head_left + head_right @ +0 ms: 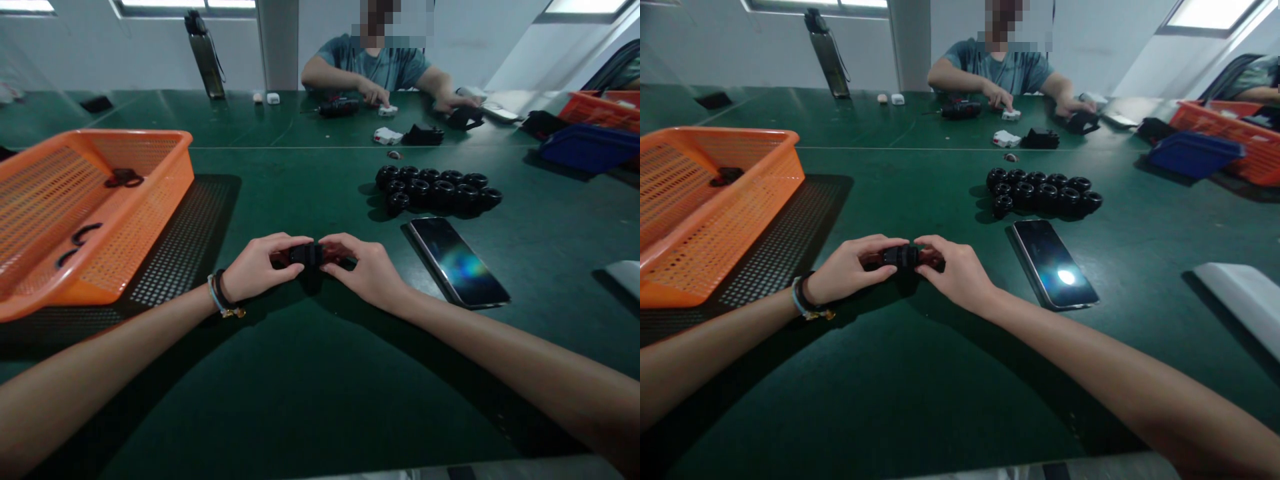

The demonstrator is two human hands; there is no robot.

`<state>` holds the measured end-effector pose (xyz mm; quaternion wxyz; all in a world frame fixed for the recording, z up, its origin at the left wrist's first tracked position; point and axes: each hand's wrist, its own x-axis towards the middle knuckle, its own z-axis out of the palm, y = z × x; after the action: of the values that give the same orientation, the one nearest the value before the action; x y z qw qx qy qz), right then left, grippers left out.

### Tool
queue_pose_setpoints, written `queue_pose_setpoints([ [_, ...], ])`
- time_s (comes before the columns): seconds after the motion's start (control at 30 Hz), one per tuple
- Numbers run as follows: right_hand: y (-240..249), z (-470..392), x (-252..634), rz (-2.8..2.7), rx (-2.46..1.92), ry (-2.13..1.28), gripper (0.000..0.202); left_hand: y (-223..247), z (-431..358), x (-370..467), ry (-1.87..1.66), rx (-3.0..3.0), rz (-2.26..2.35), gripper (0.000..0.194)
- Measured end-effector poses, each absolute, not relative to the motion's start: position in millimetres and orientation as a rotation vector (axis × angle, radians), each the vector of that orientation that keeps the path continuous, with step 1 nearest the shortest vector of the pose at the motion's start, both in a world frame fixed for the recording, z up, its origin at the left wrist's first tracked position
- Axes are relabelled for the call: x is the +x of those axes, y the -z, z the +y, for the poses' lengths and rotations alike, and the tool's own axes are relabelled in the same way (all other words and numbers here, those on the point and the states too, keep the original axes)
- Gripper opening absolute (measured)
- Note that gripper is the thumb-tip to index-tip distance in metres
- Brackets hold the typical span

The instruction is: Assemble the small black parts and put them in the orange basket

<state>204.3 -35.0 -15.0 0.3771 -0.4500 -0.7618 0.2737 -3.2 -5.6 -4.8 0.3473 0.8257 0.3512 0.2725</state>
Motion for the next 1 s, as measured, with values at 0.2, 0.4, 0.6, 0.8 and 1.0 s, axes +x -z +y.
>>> queue_pose_setpoints([
  [0.2,15.2,-34.7,203.0,-1.934,-1.148,-0.734,0.026,5.2,-5.7,-2.9,-0.701,2.138,0.928,0.041],
  [0.4,15.0,-34.4,203.0,-1.931,-1.153,-0.732,0.028,4.8,-5.3,-3.4,-0.702,2.159,0.931,0.041],
  [0.6,13.2,-35.5,203.4,-1.945,-1.171,-0.712,0.028,5.4,-5.4,-3.5,-0.703,2.139,0.924,0.041],
  [0.8,14.0,-34.9,203.5,-1.95,-1.202,-0.687,0.029,4.7,-5.3,-3.4,-0.707,2.154,0.919,0.041],
  [1.0,13.0,-35.7,203.7,-1.978,-1.204,-0.648,0.029,4.0,-5.6,-3.3,-0.698,2.156,0.913,0.041],
])
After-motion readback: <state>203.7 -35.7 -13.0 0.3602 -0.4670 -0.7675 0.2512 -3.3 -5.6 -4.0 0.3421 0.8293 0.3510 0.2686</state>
